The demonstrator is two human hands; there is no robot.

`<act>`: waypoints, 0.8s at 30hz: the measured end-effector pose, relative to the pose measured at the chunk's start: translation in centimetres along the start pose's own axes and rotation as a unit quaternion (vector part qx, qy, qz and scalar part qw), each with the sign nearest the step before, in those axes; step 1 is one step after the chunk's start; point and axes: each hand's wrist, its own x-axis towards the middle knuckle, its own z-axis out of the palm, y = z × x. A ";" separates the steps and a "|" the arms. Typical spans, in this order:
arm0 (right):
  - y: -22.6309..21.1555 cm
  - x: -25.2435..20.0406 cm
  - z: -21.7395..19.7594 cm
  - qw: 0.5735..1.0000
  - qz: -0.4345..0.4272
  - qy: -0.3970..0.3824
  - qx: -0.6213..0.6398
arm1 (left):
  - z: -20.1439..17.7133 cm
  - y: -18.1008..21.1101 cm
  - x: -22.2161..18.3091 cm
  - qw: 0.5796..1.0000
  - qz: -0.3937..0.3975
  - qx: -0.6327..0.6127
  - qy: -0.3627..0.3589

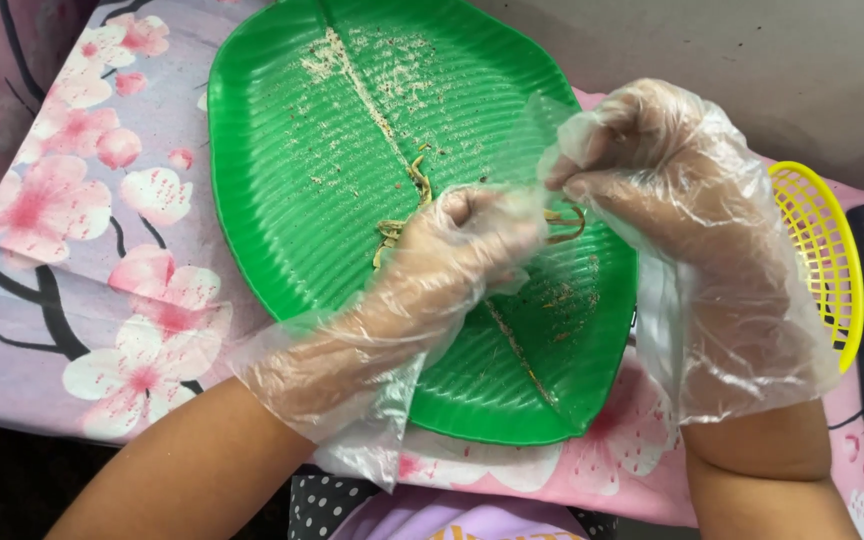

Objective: Packing small food items into plastic bags and weighing them on a digital scale

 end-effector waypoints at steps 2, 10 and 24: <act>-0.8 0.1 -0.2 0.998 0.055 -0.006 -0.040 | 0.4 1.3 -0.6 0.998 0.010 0.058 0.014; 0.0 -0.3 1.2 0.992 0.118 0.027 -0.016 | -0.8 1.1 0.5 0.988 0.121 0.088 0.029; 0.9 -1.1 -0.7 0.979 0.188 0.062 -0.041 | -0.5 2.9 0.4 0.988 0.072 0.109 0.078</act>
